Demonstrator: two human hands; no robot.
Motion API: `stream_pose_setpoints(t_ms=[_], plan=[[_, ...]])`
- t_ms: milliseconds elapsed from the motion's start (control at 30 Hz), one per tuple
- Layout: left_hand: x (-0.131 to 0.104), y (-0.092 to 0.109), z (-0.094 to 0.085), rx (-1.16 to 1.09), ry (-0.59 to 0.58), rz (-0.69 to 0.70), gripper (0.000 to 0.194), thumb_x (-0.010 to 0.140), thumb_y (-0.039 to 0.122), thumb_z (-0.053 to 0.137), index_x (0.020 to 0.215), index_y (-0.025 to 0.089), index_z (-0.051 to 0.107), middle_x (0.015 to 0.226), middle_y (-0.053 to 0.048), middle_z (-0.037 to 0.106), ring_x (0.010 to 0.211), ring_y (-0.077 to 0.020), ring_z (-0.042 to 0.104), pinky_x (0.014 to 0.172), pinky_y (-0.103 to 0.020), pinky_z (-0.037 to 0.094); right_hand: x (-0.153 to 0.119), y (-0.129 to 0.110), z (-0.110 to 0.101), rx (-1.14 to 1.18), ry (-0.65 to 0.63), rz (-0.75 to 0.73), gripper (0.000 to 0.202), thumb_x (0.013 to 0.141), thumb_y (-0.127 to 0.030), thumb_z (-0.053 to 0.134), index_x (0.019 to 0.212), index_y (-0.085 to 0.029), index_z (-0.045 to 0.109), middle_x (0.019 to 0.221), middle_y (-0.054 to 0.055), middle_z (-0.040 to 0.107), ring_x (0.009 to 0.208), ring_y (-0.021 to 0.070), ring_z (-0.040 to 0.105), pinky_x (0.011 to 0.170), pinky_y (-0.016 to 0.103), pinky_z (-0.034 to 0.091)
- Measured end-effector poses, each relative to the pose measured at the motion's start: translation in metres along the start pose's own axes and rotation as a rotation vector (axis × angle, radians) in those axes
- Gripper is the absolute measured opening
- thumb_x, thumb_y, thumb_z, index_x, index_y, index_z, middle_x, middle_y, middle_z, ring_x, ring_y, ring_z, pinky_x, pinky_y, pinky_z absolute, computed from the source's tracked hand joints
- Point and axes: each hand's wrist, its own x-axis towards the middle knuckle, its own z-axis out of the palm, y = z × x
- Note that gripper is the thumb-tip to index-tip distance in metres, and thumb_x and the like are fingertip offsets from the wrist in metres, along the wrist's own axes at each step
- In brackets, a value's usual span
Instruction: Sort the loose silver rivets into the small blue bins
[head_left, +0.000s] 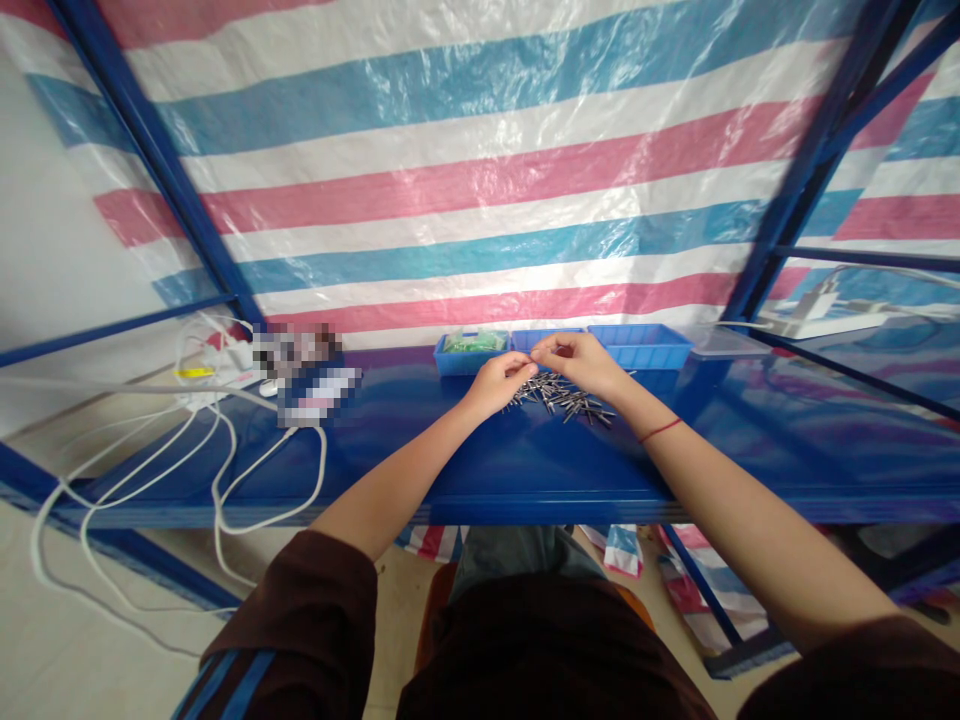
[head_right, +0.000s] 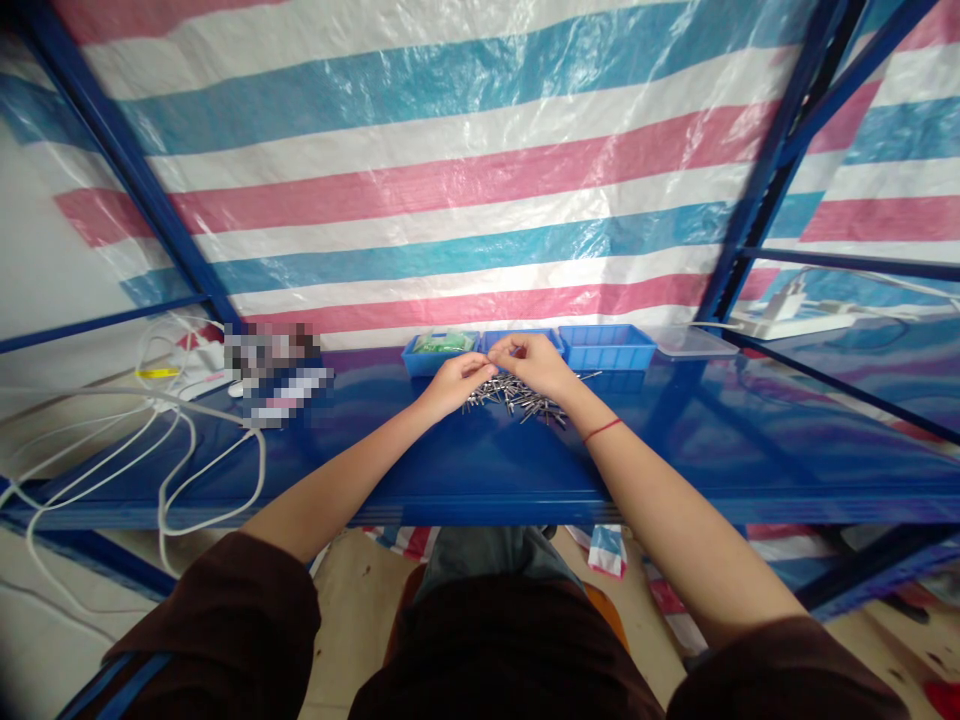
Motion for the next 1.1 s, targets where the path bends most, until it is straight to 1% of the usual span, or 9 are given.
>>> stream_pose_setpoints(t_ms=[233,400,500,567,667,800,867,967,1100], plan=[[0.001,-0.001,-0.001,0.047,-0.01,-0.013,0.019,0.078,0.03,0.058,0.085,0.013,0.059,0.082,-0.004,0.066,0.075,-0.0133,0.061,0.074,-0.028,0.046,-0.001,-0.002,-0.003,-0.11,-0.055,-0.129,0.025,0.074,-0.038,0.062,0.08,-0.015,0.071,0.075,0.005,0.068,0.062,0.0129,0.051,0.06,0.028,0.04],[0.001,0.006,-0.004,0.094,0.13,-0.013,0.018,0.075,0.03,0.063,0.082,0.014,0.059,0.077,-0.003,0.065,0.072,-0.0132,0.06,0.073,-0.027,0.046,0.002,0.002,-0.007,-0.287,-0.004,-0.157,0.021,0.076,-0.03,0.058,0.082,-0.015,0.072,0.076,0.005,0.067,0.063,0.0129,0.053,0.061,0.027,0.04],[-0.001,0.011,-0.005,0.157,0.17,-0.015,0.02,0.075,0.031,0.062,0.086,0.015,0.059,0.08,-0.004,0.065,0.075,-0.0141,0.061,0.074,-0.027,0.047,0.003,0.007,-0.009,-0.392,-0.068,-0.086,0.015,0.073,-0.022,0.057,0.074,-0.015,0.07,0.071,0.004,0.066,0.063,0.0131,0.054,0.062,0.026,0.04],[-0.002,0.014,-0.005,0.218,0.171,0.001,0.029,0.076,0.031,0.062,0.101,0.016,0.057,0.079,-0.002,0.065,0.075,-0.0138,0.061,0.075,-0.028,0.047,0.004,0.011,-0.011,-0.382,-0.092,0.044,0.011,0.071,-0.018,0.059,0.067,-0.015,0.068,0.064,0.003,0.064,0.06,0.0127,0.053,0.059,0.025,0.039],[-0.005,0.016,-0.006,0.356,0.064,0.081,0.035,0.078,0.031,0.059,0.111,0.018,0.054,0.082,-0.001,0.064,0.074,-0.0133,0.059,0.076,-0.028,0.047,0.006,0.016,-0.019,-0.181,0.082,0.318,0.008,0.07,-0.02,0.061,0.064,-0.014,0.064,0.056,0.001,0.057,0.049,0.0091,0.045,0.047,0.023,0.033],[-0.008,0.017,-0.007,0.572,-0.142,0.169,0.018,0.081,0.026,0.053,0.092,0.02,0.066,0.086,-0.003,0.063,0.082,-0.0157,0.058,0.081,-0.03,0.045,0.01,0.022,-0.037,0.24,0.496,0.59,0.014,0.073,-0.02,0.061,0.063,-0.016,0.053,0.051,-0.003,0.044,0.041,0.0052,0.033,0.035,0.019,0.023],[-0.011,0.019,-0.007,0.655,-0.233,0.18,0.018,0.08,0.024,0.052,0.089,0.023,0.068,0.093,-0.003,0.064,0.089,-0.0175,0.057,0.084,-0.032,0.043,0.011,0.023,-0.044,0.334,0.538,0.655,0.013,0.076,-0.023,0.06,0.066,-0.016,0.053,0.051,-0.004,0.041,0.04,0.0044,0.031,0.034,0.017,0.022],[-0.015,0.023,-0.005,0.74,-0.338,0.201,0.022,0.082,0.029,0.052,0.098,0.028,0.067,0.104,-0.002,0.062,0.099,-0.0205,0.054,0.087,-0.036,0.039,0.01,0.022,-0.046,0.417,0.52,0.69,0.018,0.081,-0.029,0.053,0.072,-0.014,0.057,0.052,-0.003,0.041,0.038,0.0038,0.029,0.032,0.017,0.02],[-0.016,0.028,-0.002,0.787,-0.444,0.283,0.024,0.088,0.038,0.048,0.102,0.032,0.066,0.107,-0.001,0.061,0.103,-0.019,0.052,0.088,-0.034,0.035,0.008,0.013,-0.037,0.411,0.453,0.599,0.02,0.081,-0.028,0.05,0.072,-0.013,0.058,0.055,-0.002,0.043,0.039,0.0045,0.029,0.033,0.019,0.019]])
